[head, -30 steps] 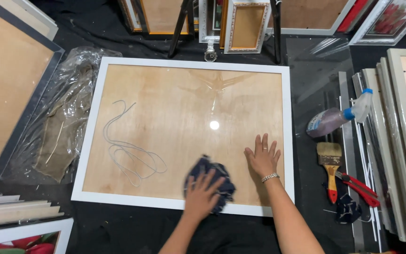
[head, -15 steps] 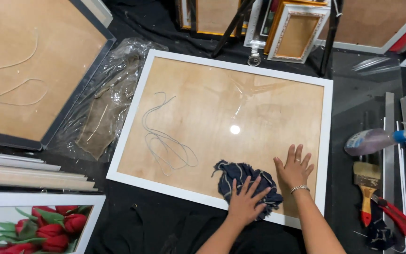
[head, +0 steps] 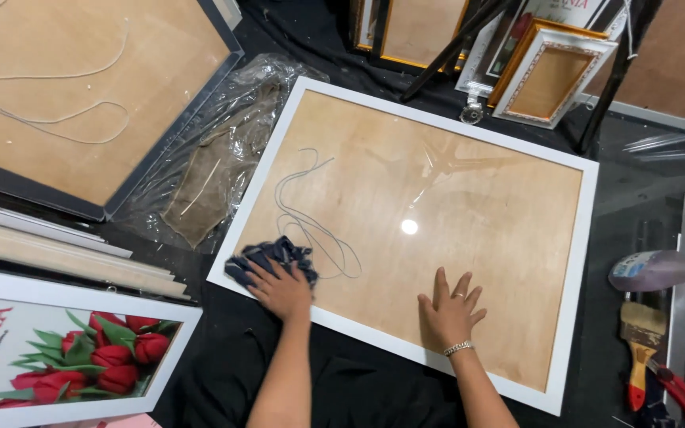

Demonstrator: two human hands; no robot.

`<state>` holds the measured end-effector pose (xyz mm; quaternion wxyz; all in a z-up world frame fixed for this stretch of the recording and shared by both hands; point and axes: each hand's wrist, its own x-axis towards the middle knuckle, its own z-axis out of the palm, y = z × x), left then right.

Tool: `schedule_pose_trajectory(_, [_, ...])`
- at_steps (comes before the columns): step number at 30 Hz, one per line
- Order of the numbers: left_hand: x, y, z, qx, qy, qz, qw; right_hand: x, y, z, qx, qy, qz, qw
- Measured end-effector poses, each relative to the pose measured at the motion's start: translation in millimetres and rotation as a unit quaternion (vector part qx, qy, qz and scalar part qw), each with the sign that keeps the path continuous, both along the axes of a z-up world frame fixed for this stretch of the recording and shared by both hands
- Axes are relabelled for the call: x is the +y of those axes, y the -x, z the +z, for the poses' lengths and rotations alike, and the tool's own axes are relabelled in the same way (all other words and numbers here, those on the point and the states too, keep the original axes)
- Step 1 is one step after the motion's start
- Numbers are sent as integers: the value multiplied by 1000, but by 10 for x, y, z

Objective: Wiping and cleaning the glass of a large picture frame using a cloth.

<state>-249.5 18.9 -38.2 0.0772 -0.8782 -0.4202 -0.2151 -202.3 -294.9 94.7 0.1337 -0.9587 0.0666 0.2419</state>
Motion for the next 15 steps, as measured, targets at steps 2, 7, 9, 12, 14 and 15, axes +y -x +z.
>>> schedule_pose_trajectory(2, [-694, 107, 217, 59, 61, -70, 994, 165, -27, -1, -7, -7, -2, 1000])
schedule_pose_trajectory(7, [-1351, 275, 387, 65, 103, -243, 962, 539, -185, -202, -12, 14, -5, 1000])
schedule_pose_trajectory(9, [-975, 224, 387, 39, 117, -199, 972, 619, -171, -225, -20, 24, -21, 999])
schedule_pose_trajectory(12, [28, 142, 269, -16, 48, 9, 999, 623, -74, -143, -26, 12, -13, 1000])
schedule_pose_trajectory(14, [611, 154, 94, -15, 40, 30, 999, 659, -77, -117, -29, 17, -10, 999])
schedule_pose_trajectory(15, [910, 161, 9, -13, 32, 46, 998, 681, -73, -106, -32, 23, -14, 999])
